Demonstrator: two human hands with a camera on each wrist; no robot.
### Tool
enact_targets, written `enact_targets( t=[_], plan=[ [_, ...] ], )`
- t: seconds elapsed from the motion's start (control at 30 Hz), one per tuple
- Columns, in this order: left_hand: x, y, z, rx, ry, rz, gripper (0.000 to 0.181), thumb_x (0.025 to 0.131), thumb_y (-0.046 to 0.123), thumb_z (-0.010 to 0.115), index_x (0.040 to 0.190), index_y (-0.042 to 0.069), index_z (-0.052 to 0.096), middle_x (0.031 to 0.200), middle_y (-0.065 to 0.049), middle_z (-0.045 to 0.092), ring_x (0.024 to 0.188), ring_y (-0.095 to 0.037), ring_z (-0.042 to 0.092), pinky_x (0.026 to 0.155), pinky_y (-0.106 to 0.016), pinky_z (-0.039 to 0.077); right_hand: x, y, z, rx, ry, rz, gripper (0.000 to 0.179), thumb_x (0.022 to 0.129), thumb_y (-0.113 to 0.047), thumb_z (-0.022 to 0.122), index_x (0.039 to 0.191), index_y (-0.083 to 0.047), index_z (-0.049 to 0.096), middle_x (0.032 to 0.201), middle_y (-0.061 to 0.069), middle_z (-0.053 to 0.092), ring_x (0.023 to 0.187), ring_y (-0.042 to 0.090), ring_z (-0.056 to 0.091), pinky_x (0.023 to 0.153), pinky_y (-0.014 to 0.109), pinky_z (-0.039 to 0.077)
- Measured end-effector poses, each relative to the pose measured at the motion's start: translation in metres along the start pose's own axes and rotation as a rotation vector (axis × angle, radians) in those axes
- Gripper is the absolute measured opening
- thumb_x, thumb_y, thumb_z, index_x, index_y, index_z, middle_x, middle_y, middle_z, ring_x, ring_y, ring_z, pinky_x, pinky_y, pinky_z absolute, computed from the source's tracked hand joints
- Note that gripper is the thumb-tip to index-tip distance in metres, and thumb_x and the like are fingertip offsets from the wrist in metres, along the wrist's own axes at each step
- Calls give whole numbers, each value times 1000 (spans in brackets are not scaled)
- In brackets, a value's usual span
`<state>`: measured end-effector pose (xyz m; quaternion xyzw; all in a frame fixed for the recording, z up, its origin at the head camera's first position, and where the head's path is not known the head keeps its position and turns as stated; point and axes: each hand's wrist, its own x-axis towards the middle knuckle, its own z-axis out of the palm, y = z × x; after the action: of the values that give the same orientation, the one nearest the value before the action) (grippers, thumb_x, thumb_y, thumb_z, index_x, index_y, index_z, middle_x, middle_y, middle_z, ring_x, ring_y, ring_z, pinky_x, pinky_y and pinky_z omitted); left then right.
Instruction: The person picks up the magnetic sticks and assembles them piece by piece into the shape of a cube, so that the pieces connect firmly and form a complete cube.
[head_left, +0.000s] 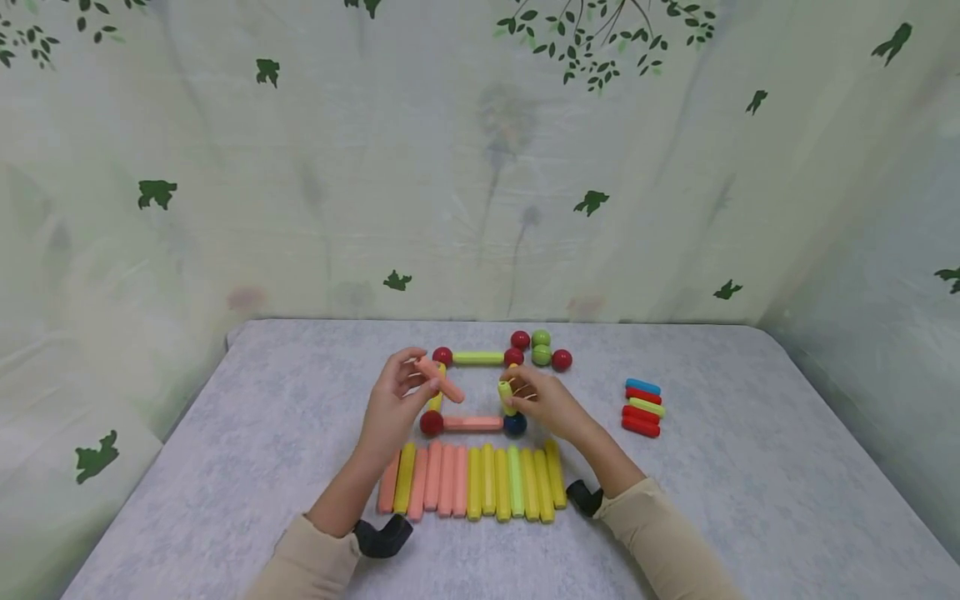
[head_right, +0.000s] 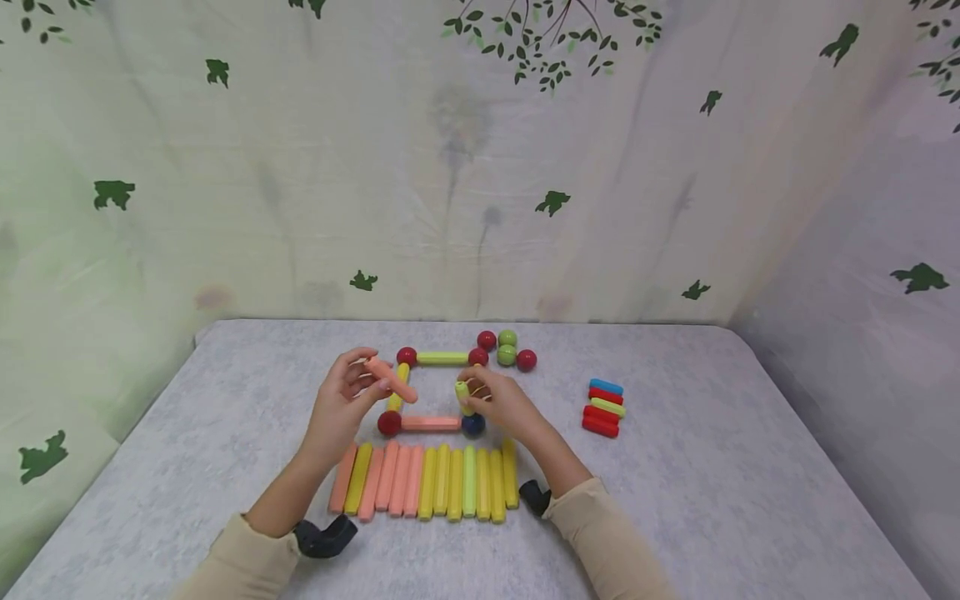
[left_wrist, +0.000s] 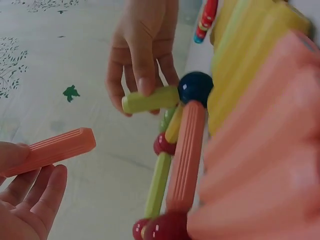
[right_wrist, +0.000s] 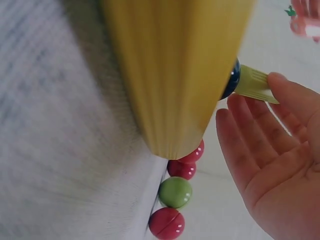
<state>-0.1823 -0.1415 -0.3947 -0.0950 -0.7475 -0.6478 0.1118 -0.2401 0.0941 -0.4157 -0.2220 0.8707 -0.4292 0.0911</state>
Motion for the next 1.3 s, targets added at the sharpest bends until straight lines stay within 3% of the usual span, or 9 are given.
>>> enact_targets(
  t=[0.13, 0.3, 0.5, 0.7, 0.83, 0.97, 1.07, 1.2, 1.3],
  plan=[
    [14, 0, 26, -163, 2, -3, 42, 86, 10, 60, 124, 10, 42, 115, -16, 52, 99, -25, 54, 77, -30, 49, -1, -1, 0, -25, 1, -7, 32, 85, -17, 62, 117, -12, 54, 102, -3, 58, 92, 15, 56, 80, 32, 47],
    [27, -8, 47, -260, 40, 15, 41, 86, 5, 58, 123, 8, 42, 111, -15, 54, 99, -26, 55, 77, -33, 49, -1, -3, -1, -50, 11, 8, 31, 85, -17, 63, 114, -15, 54, 99, -4, 59, 91, 14, 57, 79, 33, 48],
    [37, -17, 58, -297, 44, -34, 41, 86, 7, 59, 124, 10, 42, 109, -13, 54, 98, -25, 54, 79, -34, 48, 1, -3, -2, -30, 7, 41, 35, 84, -18, 64, 116, -16, 51, 100, -1, 61, 92, 15, 58, 77, 33, 49],
    [42, -18, 58, -273, 8, -28, 43, 89, 14, 56, 129, 20, 42, 110, -12, 50, 94, -24, 55, 79, -33, 48, 2, -2, -2, -17, -2, 23, 38, 84, -17, 65, 119, -14, 50, 100, 0, 62, 92, 16, 58, 77, 34, 49],
    [42, -15, 54, -198, -20, -36, 46, 90, 25, 53, 133, 29, 36, 114, -7, 45, 89, -28, 57, 72, -33, 51, 2, -1, -2, -19, -15, 8, 38, 84, -16, 64, 119, -9, 50, 101, 2, 61, 92, 17, 58, 77, 35, 49],
    [42, -14, 49, -128, -30, -68, 45, 88, 37, 55, 127, 20, 39, 115, -6, 49, 81, -29, 55, 61, -30, 51, 2, -1, -3, -18, -10, -3, 37, 85, -16, 63, 118, -7, 51, 102, 2, 60, 93, 17, 58, 78, 35, 48],
    [41, -16, 46, -121, -2, -91, 39, 85, 35, 61, 114, 11, 50, 101, -12, 55, 68, -22, 50, 52, -24, 45, 2, 0, -3, -15, -2, -11, 36, 85, -15, 63, 118, -7, 52, 103, 2, 60, 94, 18, 58, 78, 35, 48],
    [38, -18, 42, -145, 47, -144, 30, 78, 29, 70, 99, 9, 62, 81, -13, 54, 53, -16, 42, 43, -22, 32, 2, 0, -3, 1, -1, 11, 33, 84, -16, 64, 115, -11, 53, 103, 1, 59, 94, 17, 57, 79, 34, 48],
    [37, -19, 42, -160, 54, -188, 31, 73, 30, 74, 92, 8, 63, 79, -9, 57, 51, -16, 40, 43, -25, 29, 1, 1, -3, 10, 0, 15, 29, 84, -16, 64, 112, -14, 54, 102, -1, 59, 93, 16, 57, 79, 33, 48]
  ],
)
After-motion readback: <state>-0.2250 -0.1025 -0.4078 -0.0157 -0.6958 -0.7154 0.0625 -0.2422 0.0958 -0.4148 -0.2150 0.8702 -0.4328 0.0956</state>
